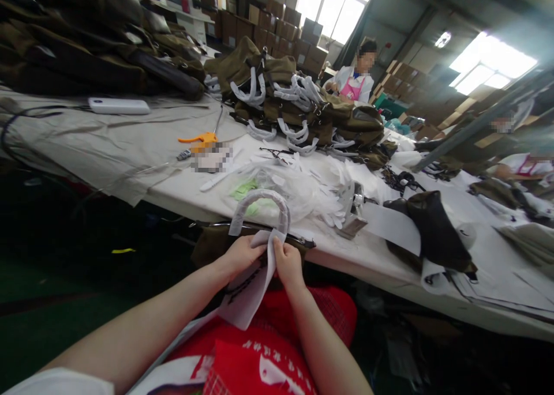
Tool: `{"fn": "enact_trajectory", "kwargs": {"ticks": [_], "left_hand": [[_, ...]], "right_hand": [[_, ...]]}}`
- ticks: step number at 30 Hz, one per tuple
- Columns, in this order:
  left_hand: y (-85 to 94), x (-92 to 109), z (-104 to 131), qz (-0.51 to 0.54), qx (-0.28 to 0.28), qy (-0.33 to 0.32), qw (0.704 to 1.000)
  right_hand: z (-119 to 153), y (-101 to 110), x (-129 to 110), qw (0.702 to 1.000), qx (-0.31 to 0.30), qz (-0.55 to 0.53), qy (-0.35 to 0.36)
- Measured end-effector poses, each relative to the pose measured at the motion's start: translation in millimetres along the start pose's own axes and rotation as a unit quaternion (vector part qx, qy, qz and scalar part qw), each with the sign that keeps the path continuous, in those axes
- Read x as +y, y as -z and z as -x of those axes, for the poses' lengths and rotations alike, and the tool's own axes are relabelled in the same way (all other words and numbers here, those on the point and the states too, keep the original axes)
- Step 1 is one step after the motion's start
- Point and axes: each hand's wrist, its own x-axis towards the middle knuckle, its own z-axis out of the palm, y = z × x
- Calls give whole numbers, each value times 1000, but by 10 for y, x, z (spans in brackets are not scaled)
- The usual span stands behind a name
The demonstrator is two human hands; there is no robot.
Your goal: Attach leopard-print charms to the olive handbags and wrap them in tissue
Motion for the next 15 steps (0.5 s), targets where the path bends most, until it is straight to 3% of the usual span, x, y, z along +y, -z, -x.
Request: {"fn": "enact_trajectory", "kwargs": {"ticks": [5, 8, 12, 15], "left_hand": [[42, 42, 22, -131, -15, -101, 986], [105, 92, 1, -215, -16, -128, 968], [145, 135, -69, -154, -58, -96, 982], [108, 150, -134, -139, -37, -82, 986]], "right_hand": [[-112, 17, 75, 999, 29, 17, 11], [-148, 0, 102, 999, 47, 9, -5], [-162, -3, 97, 998, 52, 15, -15], [-154, 7, 79, 999, 46, 10, -23]]}}
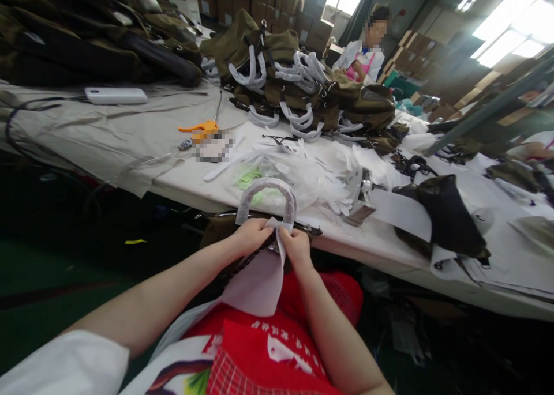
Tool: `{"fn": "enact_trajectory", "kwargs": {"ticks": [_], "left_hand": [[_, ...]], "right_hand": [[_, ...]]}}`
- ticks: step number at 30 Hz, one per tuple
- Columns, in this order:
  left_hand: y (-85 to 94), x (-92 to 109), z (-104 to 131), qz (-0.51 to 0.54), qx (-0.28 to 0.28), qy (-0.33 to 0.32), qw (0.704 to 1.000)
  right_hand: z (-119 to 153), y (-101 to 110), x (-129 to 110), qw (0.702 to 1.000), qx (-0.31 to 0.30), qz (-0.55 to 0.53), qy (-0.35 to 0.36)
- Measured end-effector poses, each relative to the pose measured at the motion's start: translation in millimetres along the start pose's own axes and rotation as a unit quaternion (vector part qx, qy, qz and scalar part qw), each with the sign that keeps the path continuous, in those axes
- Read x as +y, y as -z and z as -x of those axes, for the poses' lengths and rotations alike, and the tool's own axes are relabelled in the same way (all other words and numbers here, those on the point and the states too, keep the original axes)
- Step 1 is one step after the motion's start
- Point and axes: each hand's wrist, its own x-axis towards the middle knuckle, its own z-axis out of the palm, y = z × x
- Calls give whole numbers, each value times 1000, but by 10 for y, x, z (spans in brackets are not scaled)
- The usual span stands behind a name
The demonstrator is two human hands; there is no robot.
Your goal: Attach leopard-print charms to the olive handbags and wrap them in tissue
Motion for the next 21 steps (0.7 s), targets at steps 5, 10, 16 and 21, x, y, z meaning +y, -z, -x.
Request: {"fn": "enact_trajectory", "kwargs": {"ticks": [5, 10, 16, 21], "left_hand": [[-106, 62, -124, -12, 52, 14, 998], [-217, 81, -166, 23, 61, 22, 998], [-201, 11, -112, 4, 44, -6, 999], [-200, 42, -37, -148, 41, -35, 988]], "right_hand": [[52, -11, -22, 1000, 28, -4, 4], [99, -43, 5, 997, 55, -24, 38], [81, -68, 96, 997, 45, -8, 68], [100, -51, 124, 995, 38, -14, 95]]}}
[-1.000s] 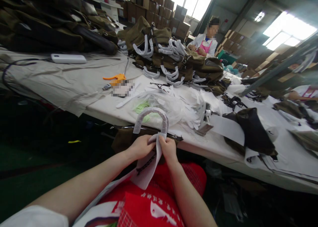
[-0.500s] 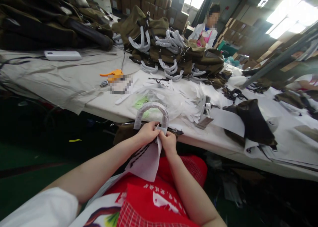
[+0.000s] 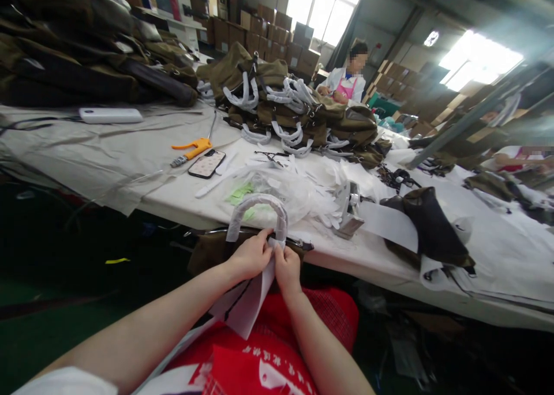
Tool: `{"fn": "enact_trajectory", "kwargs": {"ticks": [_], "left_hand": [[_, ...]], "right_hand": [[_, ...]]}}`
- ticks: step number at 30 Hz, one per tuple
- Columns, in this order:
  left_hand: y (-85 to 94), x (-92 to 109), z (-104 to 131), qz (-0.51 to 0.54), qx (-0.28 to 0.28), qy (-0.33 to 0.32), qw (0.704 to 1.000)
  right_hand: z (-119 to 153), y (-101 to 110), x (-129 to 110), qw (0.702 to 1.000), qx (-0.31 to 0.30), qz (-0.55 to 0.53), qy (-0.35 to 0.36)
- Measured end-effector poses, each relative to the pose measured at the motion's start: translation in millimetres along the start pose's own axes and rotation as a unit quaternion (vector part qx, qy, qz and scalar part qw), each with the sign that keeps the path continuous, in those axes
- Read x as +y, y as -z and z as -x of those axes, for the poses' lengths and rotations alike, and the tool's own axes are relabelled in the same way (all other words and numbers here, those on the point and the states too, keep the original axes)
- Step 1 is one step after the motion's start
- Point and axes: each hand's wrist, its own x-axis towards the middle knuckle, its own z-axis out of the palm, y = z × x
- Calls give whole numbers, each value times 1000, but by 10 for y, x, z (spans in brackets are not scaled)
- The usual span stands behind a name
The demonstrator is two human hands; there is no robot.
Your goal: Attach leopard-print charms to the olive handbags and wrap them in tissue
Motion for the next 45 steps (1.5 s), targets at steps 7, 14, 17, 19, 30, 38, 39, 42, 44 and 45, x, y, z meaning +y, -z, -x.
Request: {"fn": "enact_trajectory", "kwargs": {"ticks": [7, 14, 17, 19, 30, 38, 39, 42, 44, 45], "left_hand": [[47, 46, 70, 6, -11, -33, 999], [6, -187, 81, 146, -47, 92, 984], [-138, -238, 106, 359, -99, 162, 914], [-188, -239, 118, 430, -83, 180, 881], [-98, -166, 88, 424, -94, 202, 878], [-149, -293, 17, 229, -51, 123, 964], [-140, -291, 7, 217, -57, 124, 967], [-113, -260, -8, 207, -79, 140, 965], [-111, -238, -9, 207, -86, 150, 963], [-117, -233, -8, 208, -85, 153, 962]], "right_hand": [[7, 4, 6, 999, 10, -32, -11], [46, -107, -2, 988, 49, -133, -61], [40, -83, -21, 996, 28, -81, -37], [25, -20, -14, 999, -6, -42, -20], [0, 140, 49, 993, -119, 8, 17], [-117, 726, -230, 983, -91, 142, 66], [-218, 922, -247, 986, -36, 146, 76], [-621, 1574, -237, 961, 193, 174, 91], [-905, 1945, -184, 948, 268, 166, 39], [-1033, 2078, -148, 955, 259, 143, 8]]}}
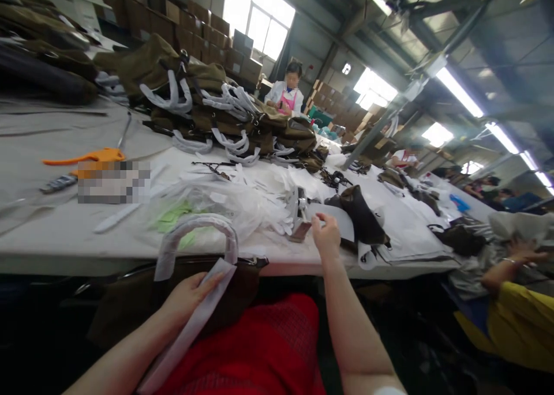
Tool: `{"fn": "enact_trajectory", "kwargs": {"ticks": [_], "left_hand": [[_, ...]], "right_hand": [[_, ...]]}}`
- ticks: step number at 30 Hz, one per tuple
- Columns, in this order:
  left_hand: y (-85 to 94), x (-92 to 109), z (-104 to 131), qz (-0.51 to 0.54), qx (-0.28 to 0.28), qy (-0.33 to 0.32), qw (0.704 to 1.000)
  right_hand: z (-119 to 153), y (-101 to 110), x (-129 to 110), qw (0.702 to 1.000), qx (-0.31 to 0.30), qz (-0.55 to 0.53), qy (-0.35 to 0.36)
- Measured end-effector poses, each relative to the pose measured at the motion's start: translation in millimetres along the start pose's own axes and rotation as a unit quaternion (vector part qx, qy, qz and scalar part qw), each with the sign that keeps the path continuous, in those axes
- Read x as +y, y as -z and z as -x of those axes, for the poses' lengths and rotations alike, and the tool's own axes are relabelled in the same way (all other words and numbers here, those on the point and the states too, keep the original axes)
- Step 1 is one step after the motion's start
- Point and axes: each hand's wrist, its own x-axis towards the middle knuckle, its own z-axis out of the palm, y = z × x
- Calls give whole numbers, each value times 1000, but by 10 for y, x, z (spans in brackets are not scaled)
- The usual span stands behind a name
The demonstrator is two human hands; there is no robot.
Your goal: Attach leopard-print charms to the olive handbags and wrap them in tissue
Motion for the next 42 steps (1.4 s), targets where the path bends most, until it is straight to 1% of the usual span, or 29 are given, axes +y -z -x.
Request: {"fn": "enact_trajectory", "kwargs": {"ticks": [1, 3, 6, 8, 11, 14, 17, 20, 24, 27, 30, 32, 33, 34, 35, 37, 39, 40, 42], "left_hand": [[-8, -5, -3, 2, 1, 1, 1000], [-25, -30, -17, 7, 2, -1, 1000], [-40, -69, -40, 18, 1, 1, 1000], [-42, -77, -43, 31, 3, -3, 1000], [-41, -69, -33, 51, -1, -15, 999], [-38, -64, -30, 59, -8, -16, 998], [-39, -69, -35, 57, -7, -6, 998], [-52, -71, -30, 38, 13, -4, 999], [-93, -90, -21, 19, 46, 0, 999], [-120, -115, -28, 8, 76, -17, 997], [-131, -131, -37, 5, 91, -31, 995], [-134, -139, -41, -2, 91, -37, 995], [-135, -144, -44, -6, 90, -40, 995], [-137, -150, -47, -8, 90, -44, 995], [-139, -157, -50, -8, 91, -45, 995], [-144, -170, -57, -4, 87, -49, 995], [-145, -177, -60, 1, 82, -55, 995], [-143, -178, -58, 4, 80, -59, 995], [-134, -171, -47, 7, 76, -64, 995]], "right_hand": [[-138, 11, 55, 1000, -20, -8, -20], [-307, -33, 131, 996, -64, -34, -49], [-353, -155, 156, 991, -83, -81, -69], [-312, -198, 140, 987, -76, -117, -75], [-196, -174, 139, 983, -56, -162, -70], [-30, -108, 217, 980, -30, -186, -70], [127, -76, 337, 976, -39, -195, -93], [189, -78, 433, 971, -65, -196, -117], [152, -118, 523, 972, -65, -182, -130], [178, -165, 570, 974, -60, -169, -138], [337, -168, 529, 978, -51, -153, -135], [521, -156, 407, 983, -52, -148, -94], [631, -160, 313, 984, -68, -150, -67], [749, -176, 201, 981, -100, -159, -41], [868, -209, 77, 973, -151, -170, -24], [1092, -330, -173, 943, -273, -190, -13], [1272, -507, -372, 909, -371, -190, -11], [1339, -605, -442, 894, -409, -182, -10], [1424, -788, -524, 879, -454, -144, 0]]}}
